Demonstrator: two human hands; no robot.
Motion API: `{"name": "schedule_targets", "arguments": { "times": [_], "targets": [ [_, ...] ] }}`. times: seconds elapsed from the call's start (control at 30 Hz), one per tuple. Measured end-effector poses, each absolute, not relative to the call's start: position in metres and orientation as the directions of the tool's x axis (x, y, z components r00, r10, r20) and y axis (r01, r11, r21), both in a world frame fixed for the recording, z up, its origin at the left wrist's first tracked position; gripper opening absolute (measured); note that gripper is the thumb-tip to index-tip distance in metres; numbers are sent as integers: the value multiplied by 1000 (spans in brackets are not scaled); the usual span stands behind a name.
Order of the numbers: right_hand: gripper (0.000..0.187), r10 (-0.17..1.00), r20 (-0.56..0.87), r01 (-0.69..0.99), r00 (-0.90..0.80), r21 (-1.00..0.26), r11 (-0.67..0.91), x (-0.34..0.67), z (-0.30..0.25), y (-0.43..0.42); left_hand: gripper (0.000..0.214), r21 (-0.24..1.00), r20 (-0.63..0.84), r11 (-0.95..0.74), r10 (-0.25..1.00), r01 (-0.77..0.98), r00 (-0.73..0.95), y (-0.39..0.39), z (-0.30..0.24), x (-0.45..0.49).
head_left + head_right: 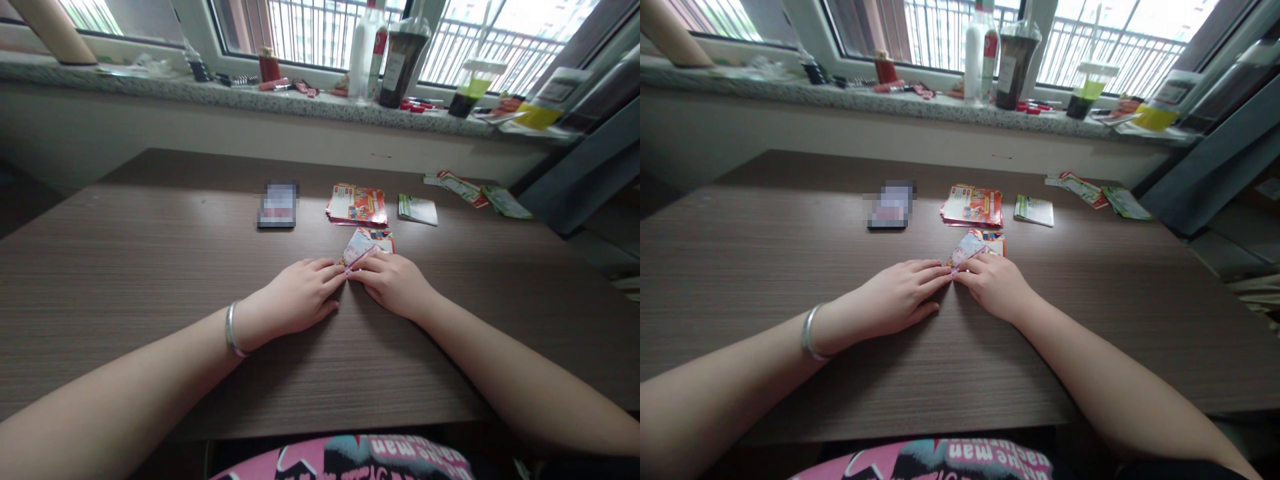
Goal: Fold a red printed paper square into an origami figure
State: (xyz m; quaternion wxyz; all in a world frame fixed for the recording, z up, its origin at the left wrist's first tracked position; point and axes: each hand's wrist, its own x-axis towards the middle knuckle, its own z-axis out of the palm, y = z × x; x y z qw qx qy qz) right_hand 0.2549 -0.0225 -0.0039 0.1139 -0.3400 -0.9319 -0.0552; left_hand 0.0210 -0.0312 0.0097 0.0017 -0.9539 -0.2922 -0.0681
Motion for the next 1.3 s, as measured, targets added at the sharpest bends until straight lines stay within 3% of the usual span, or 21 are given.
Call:
{"name": "schedule_targets", "arguments": {
  "times": [0.6,1.3],
  "targets": [
    [26,716,199,743,-669,135,656,263,8,-25,50,11,114,-830,556,558,823,-31,8,21],
    [27,872,167,888,-460,75,454,286,14,-21,52,14,126,-831,553,556,823,-32,7,16]
  ]
}}
